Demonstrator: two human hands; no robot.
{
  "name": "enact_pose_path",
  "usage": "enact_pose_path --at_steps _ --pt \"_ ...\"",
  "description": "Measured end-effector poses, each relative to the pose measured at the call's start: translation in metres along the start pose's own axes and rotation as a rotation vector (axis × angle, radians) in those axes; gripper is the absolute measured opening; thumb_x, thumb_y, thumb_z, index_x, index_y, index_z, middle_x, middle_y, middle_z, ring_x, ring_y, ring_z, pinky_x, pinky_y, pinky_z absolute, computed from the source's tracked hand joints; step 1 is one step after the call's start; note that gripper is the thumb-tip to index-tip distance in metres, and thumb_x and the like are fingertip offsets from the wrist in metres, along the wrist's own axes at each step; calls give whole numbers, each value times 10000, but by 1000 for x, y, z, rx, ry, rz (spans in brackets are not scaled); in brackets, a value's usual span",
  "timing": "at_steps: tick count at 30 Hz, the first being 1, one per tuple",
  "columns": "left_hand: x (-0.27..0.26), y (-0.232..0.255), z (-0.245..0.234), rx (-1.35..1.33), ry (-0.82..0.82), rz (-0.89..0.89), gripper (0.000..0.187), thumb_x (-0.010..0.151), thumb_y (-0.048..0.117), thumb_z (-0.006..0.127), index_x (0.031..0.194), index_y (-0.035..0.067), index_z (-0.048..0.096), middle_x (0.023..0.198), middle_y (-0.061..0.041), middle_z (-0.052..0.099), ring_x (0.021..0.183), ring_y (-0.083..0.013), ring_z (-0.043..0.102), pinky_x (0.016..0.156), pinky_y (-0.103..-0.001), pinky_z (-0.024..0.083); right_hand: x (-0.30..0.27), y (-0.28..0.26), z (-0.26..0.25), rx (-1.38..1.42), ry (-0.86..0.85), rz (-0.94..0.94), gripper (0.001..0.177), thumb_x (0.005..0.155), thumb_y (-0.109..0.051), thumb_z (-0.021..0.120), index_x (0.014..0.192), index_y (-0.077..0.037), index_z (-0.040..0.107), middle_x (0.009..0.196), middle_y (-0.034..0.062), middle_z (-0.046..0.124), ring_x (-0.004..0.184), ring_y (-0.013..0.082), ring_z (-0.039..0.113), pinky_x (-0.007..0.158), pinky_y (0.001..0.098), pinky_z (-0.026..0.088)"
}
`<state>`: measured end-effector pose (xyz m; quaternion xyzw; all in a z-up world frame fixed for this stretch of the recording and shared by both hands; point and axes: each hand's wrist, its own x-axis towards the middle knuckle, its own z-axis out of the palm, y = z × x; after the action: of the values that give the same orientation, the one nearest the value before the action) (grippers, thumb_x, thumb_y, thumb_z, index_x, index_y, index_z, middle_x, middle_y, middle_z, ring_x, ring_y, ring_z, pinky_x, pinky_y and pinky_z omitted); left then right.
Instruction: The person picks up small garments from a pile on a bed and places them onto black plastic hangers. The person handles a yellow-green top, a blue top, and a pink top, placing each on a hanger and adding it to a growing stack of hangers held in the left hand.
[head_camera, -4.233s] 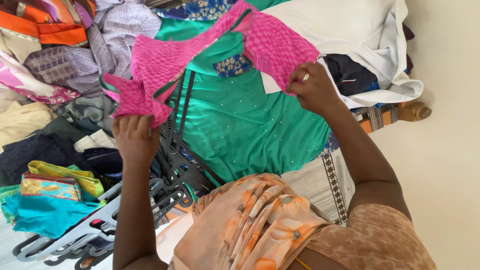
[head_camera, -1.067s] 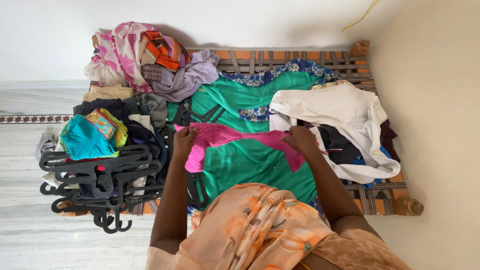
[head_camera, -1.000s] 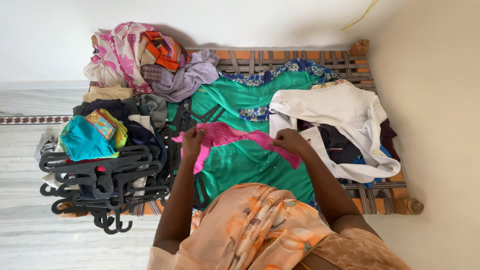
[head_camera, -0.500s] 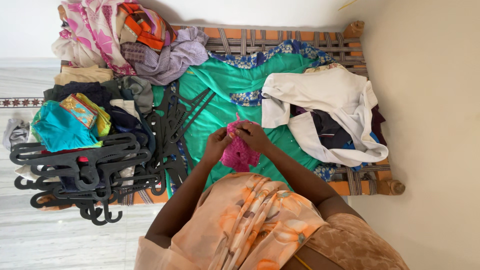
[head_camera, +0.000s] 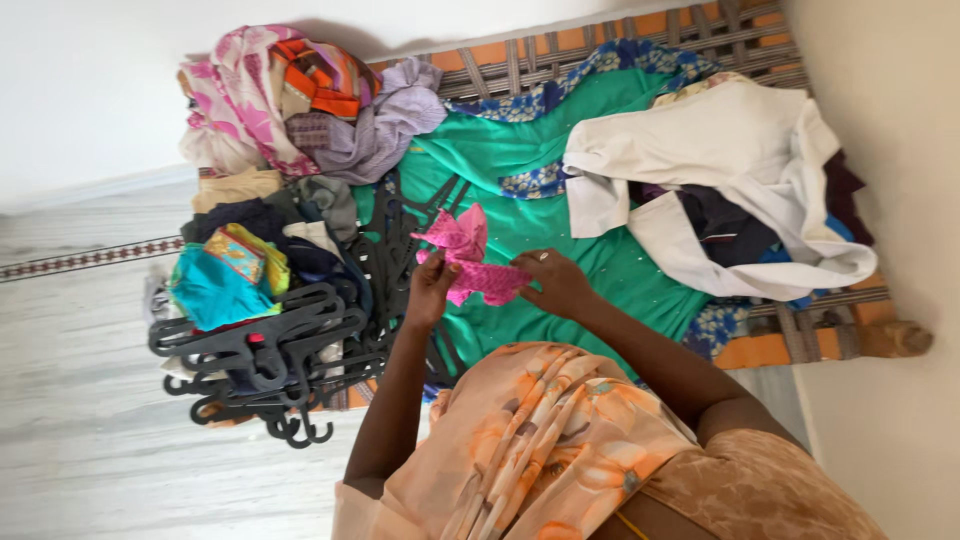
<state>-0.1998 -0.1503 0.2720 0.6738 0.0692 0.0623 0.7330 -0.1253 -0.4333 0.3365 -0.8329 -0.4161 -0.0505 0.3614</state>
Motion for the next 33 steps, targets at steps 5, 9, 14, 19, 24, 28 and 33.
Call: enact_pose_path --at_steps 5,9,14,19,24,28,33 --pt "-10 38 6 187 -147 -77 265 1006 171 695 1208 -1 692 872 79 574 778 -30 485 669 -240 421 30 -26 -13 217 -257 189 504 818 -347 793 1267 -151 669 1231 102 694 1009 310 704 877 435 559" --pt "-20 74 20 329 -223 -139 316 987 219 693 1223 8 699 844 52 615 737 -38 497 644 -247 431 28 -22 -2 369 -144 74 661 784 -373 836 1319 -61 604 1180 151 682 1023 360 679 864 459 546" --pt "-31 70 27 342 -116 -71 282 1033 249 697 1167 1 692 872 10 624 781 -55 515 683 -260 448 6 1 21 290 -501 136 465 819 -445 830 1030 -69 656 964 168 695 886 354 689 781 483 540" --pt "-38 80 27 659 111 22 317 965 283 713 1149 25 698 753 -68 624 634 -110 502 584 -305 434 -20 25 16 142 -532 78 296 834 -338 779 916 -80 659 876 150 698 855 384 675 711 508 515" --pt "-45 85 38 607 233 -24 282 1026 305 642 1066 28 675 711 -80 588 624 -124 509 590 -322 435 -28 22 -29 237 -49 108 240 923 -195 665 1147 -119 698 976 90 737 834 288 714 674 422 557" --pt "-47 84 60 609 103 6 287 1045 296 659 1043 10 660 720 -160 535 644 -217 490 596 -378 409 -12 2 -46 232 152 537 282 936 -262 729 1193 -146 717 1080 51 755 747 229 689 670 387 543" --pt "-42 112 70 768 -100 2 335 958 269 712 1188 29 676 880 -200 693 728 -311 669 656 -403 503 7 -28 -64 167 262 -102 703 787 -360 860 1368 -91 569 1364 187 601 1260 396 574 1085 487 447"
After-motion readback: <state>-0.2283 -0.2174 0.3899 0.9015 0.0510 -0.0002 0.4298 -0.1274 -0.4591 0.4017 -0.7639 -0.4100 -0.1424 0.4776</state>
